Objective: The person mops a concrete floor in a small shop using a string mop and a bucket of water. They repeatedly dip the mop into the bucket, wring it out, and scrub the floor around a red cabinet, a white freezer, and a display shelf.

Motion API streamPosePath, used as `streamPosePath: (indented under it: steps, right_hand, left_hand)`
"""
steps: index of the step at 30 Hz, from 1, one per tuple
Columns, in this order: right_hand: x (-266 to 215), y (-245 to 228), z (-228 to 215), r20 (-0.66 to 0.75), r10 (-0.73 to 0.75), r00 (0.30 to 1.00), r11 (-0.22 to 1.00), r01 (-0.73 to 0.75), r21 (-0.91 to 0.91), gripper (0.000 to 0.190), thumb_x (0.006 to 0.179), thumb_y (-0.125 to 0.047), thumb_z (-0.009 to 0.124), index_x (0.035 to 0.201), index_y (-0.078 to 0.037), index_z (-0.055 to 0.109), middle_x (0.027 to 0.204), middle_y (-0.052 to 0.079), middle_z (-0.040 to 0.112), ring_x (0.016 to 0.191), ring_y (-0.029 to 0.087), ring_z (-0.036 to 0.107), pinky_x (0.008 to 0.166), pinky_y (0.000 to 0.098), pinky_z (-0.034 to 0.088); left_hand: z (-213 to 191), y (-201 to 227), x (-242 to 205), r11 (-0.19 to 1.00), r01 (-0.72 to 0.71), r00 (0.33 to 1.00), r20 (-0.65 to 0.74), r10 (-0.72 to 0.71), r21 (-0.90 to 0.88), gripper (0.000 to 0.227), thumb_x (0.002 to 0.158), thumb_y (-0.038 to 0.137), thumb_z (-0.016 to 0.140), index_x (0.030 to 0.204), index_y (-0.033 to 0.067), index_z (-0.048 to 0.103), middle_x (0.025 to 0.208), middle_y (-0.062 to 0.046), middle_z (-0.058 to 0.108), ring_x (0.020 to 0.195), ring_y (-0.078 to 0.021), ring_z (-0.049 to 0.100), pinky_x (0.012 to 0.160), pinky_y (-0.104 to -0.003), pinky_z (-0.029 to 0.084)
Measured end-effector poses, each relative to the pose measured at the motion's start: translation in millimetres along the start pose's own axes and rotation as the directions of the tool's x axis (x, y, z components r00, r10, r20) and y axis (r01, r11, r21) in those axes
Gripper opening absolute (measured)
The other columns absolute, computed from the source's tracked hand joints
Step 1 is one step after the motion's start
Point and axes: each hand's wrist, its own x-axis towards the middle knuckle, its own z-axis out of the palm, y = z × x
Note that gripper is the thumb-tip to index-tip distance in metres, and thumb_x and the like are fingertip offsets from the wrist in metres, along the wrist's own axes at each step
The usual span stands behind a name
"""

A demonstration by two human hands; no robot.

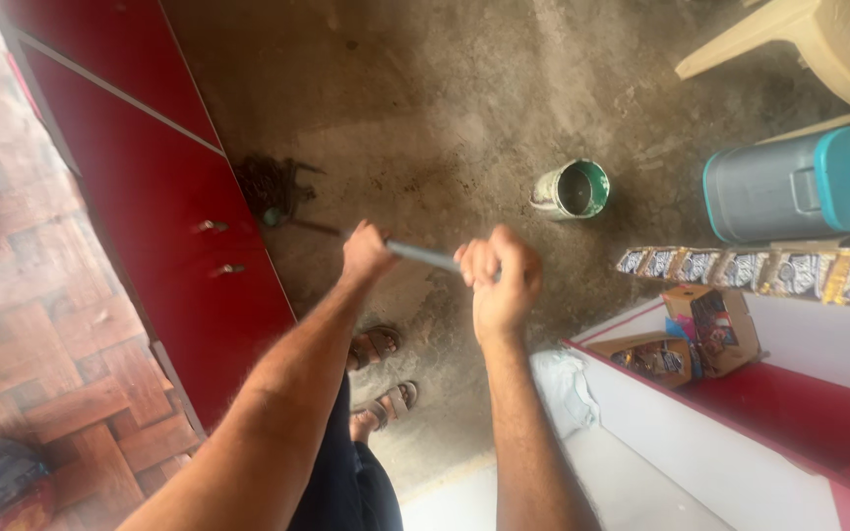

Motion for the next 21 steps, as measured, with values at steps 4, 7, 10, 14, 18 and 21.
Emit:
streamPosePath:
  steps: [4, 7, 10, 14, 18, 21]
  right_hand:
    - [9, -32, 0, 0.053, -0.115, 0.992, 0.985, 0.12, -0.125, 0.038, 0.099, -0.016, 0.047, 0.065, -0.012, 0.032, 0.056, -0.001, 0.029, 0.052, 0.015, 0.036, 0.072, 0.0379, 0.046]
    - [8, -43, -1, 0.085, -0.211, 0.974, 0.939, 0.226, -0.259, 0.038, 0.102, -0.015, 0.046, 0.068, -0.012, 0.03, 0.058, -0.001, 0.031, 0.056, 0.013, 0.033, 0.073, 0.0358, 0.045]
    - [12, -38, -11, -0.027, -0.208, 0.978, 0.894, 0.179, -0.41, 0.036, 0.101, -0.013, 0.048, 0.068, -0.007, 0.037, 0.06, 0.0, 0.036, 0.058, 0.012, 0.035, 0.066, 0.0353, 0.042]
    - [24, -30, -44, -0.183, -0.302, 0.935, 0.889, 0.208, -0.408, 0.036, 0.101, -0.013, 0.048, 0.067, -0.005, 0.041, 0.059, 0.001, 0.039, 0.056, 0.013, 0.038, 0.068, 0.0359, 0.047]
    - [16, -32, -61, -0.167, -0.402, 0.9, 0.833, 0.284, -0.475, 0.038, 0.103, -0.011, 0.045, 0.067, -0.007, 0.036, 0.06, 0.0, 0.037, 0.058, 0.014, 0.04, 0.084, 0.0359, 0.056]
    - [11, -23, -51, -0.216, -0.409, 0.887, 0.814, 0.248, -0.525, 0.037, 0.102, -0.012, 0.044, 0.066, -0.006, 0.036, 0.059, 0.001, 0.037, 0.057, 0.014, 0.041, 0.084, 0.0359, 0.056]
  left_hand:
    - [1, 57, 25, 0.973, -0.213, 0.975, -0.078, 0.206, -0.084, 0.017, 0.082, 0.028, 0.077, 0.097, 0.0197, 0.08, 0.104, -0.01, 0.078, 0.137, -0.0299, 0.053, 0.115, -0.044, 0.041]
    - [6, 104, 51, 0.918, -0.397, 0.917, -0.037, 0.397, 0.007, 0.02, 0.096, 0.035, 0.073, 0.094, 0.0153, 0.077, 0.101, -0.014, 0.079, 0.109, -0.0307, 0.074, 0.135, -0.036, 0.038]
    - [25, 156, 79, 0.913, -0.404, 0.902, 0.188, 0.388, 0.054, 0.025, 0.084, 0.037, 0.081, 0.093, 0.0156, 0.073, 0.118, -0.01, 0.064, 0.108, -0.0296, 0.066, 0.097, -0.043, 0.054]
    - [71, 202, 102, 0.849, -0.472, 0.86, 0.337, 0.383, 0.238, 0.014, 0.089, 0.026, 0.074, 0.102, 0.0216, 0.072, 0.115, -0.004, 0.069, 0.111, -0.0222, 0.068, 0.1, -0.037, 0.055]
    - [99, 215, 112, 0.753, -0.553, 0.828, 0.337, 0.449, 0.357, 0.02, 0.094, 0.023, 0.071, 0.113, 0.0169, 0.067, 0.115, -0.007, 0.07, 0.113, -0.0229, 0.069, 0.102, -0.036, 0.054]
    - [86, 211, 111, 0.71, -0.607, 0.79, 0.374, 0.487, 0.358, 0.02, 0.094, 0.024, 0.071, 0.112, 0.0181, 0.068, 0.119, -0.005, 0.067, 0.118, -0.0216, 0.065, 0.104, -0.037, 0.05]
